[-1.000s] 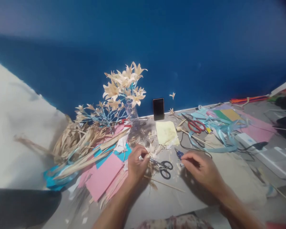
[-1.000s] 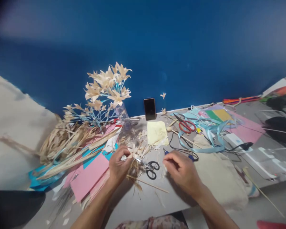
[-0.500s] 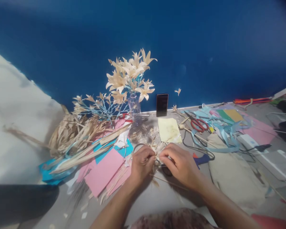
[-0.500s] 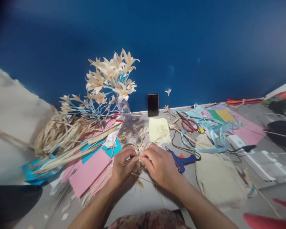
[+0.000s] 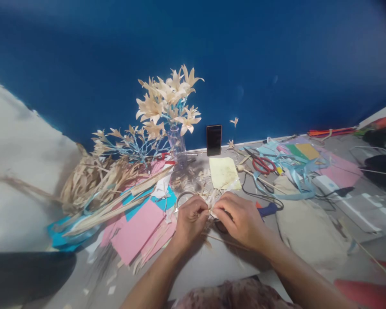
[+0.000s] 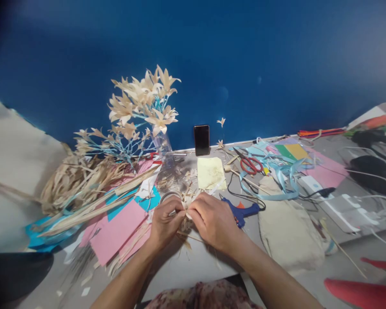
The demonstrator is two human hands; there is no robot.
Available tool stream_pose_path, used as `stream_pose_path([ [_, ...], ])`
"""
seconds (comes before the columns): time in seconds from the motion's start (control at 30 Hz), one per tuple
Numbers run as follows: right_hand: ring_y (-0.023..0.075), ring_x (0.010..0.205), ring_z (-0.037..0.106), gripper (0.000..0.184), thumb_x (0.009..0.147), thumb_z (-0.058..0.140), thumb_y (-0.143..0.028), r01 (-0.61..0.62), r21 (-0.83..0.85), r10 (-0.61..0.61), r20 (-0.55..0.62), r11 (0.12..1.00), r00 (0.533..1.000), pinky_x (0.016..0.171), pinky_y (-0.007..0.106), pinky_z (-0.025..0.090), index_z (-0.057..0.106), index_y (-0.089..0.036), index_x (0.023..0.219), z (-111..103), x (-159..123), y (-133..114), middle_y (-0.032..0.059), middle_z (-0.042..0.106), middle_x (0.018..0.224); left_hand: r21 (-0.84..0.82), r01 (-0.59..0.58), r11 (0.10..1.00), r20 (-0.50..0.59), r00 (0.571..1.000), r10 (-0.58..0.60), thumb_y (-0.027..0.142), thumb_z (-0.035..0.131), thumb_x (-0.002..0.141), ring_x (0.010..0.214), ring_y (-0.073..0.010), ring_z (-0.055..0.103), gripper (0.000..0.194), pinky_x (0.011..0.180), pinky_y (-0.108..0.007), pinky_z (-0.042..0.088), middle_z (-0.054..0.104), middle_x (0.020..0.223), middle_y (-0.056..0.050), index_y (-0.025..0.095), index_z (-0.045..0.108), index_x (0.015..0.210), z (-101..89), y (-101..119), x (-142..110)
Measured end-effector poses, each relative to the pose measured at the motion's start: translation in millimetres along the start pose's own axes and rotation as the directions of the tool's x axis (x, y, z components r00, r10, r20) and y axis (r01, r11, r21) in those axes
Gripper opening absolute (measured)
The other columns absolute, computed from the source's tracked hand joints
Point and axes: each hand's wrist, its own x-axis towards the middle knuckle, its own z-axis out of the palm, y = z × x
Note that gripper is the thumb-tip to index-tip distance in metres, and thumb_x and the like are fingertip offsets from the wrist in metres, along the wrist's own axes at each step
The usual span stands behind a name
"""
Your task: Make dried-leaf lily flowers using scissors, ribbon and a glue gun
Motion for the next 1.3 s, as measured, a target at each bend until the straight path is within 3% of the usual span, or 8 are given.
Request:
stream_pose_path([
  [0.23,0.0175,0.075,0.059,0.018,0.095,0.051,-0.016,-0.068,0.065,0.077,-0.138,0.996,0.987,0.068,0.028,0.04,0.056,-0.021,0.079,10,-4,2,0.0036,0.062,0.08,-0.121,-0.005,0.993,0.089,0.996,0.016,0.007,0.062,0.078,0.065,-0.0146,0.057,0.018,0.062,-0.025,0.042,0.06,0.068,0.0,0.02,0.062,0.066,-2.3,3,-2],
  [0.37,0.0179,0.076,0.06,0.018,0.097,0.05,-0.019,-0.102,0.136,0.127,-0.187,0.985,0.974,0.07,0.029,0.042,0.059,-0.022,0.082,14,-5,0,0.0038,0.064,0.08,-0.118,0.022,0.993,-0.011,1.0,-0.023,0.007,0.061,0.077,0.063,-0.0144,0.054,0.021,0.061,-0.025,0.04,0.056,0.063,0.001,0.02,0.058,0.061,-0.2,3,-1],
  [0.5,0.0168,0.074,0.06,0.016,0.098,0.05,-0.023,-0.107,0.167,0.134,-0.16,0.98,0.978,0.068,0.028,0.043,0.064,-0.021,0.09,-1,-5,7,0.0038,0.064,0.083,-0.094,0.088,0.992,-0.097,0.991,-0.097,0.007,0.058,0.076,0.065,-0.0151,0.054,0.021,0.062,-0.026,0.039,0.055,0.065,0.001,0.02,0.058,0.059,2.3,-2,-1],
  [0.73,0.0176,0.072,0.061,0.019,0.095,0.053,-0.02,0.07,0.04,-0.063,-0.16,0.997,0.985,0.069,0.029,0.044,0.065,-0.02,0.079,-36,19,44,0.0037,0.065,0.076,-0.039,0.165,0.985,-0.153,0.974,-0.169,0.006,0.052,0.065,0.068,-0.0152,0.052,0.015,0.063,-0.026,0.039,0.053,0.069,0.002,0.02,0.055,0.064,8.1,-13,-2],
  [0.87,0.0175,0.07,0.06,0.019,0.093,0.056,-0.019,0.143,0.038,-0.128,-0.264,0.989,0.956,0.069,0.029,0.044,0.063,-0.019,0.075,-31,34,73,0.003,0.063,0.073,0.024,0.194,0.981,-0.167,0.968,-0.187,0.009,0.053,0.067,0.067,-0.0149,0.053,0.011,0.061,-0.026,0.04,0.057,0.072,0.001,0.02,0.057,0.066,10.5,-20,-1],
  [1.0,0.0179,0.07,0.059,0.018,0.094,0.056,-0.02,0.127,-0.007,-0.12,-0.367,0.992,0.922,0.069,0.03,0.044,0.063,-0.019,0.077,-19,30,97,0.0036,0.062,0.073,0.038,0.224,0.974,-0.214,0.954,-0.211,0.01,0.055,0.068,0.072,-0.0167,0.058,0.013,0.064,-0.027,0.043,0.064,0.077,-0.001,0.02,0.064,0.069,12.2,-29,-2],
  [1.13,0.0177,0.072,0.06,0.019,0.094,0.056,-0.019,0.117,0.003,-0.111,-0.289,0.993,0.951,0.071,0.03,0.044,0.064,-0.019,0.077,-11,21,105,0.0041,0.063,0.074,-0.04,0.301,0.953,-0.231,0.925,-0.302,0.007,0.055,0.066,0.078,-0.0174,0.061,0.021,0.066,-0.027,0.046,0.067,0.082,-0.002,0.021,0.07,0.072,16.7,-33,-5],
  [1.3,0.0164,0.075,0.061,0.017,0.092,0.057,-0.019,0.01,0.165,-0.006,-0.026,0.986,1.0,0.07,0.027,0.043,0.069,-0.019,0.079,-3,18,94,0.0032,0.068,0.079,-0.195,0.392,0.899,-0.11,0.902,-0.417,0.012,0.062,0.069,0.067,-0.0154,0.057,0.01,0.05,-0.023,0.044,0.061,0.079,-0.002,0.019,0.07,0.068,23.9,-26,-6],
])
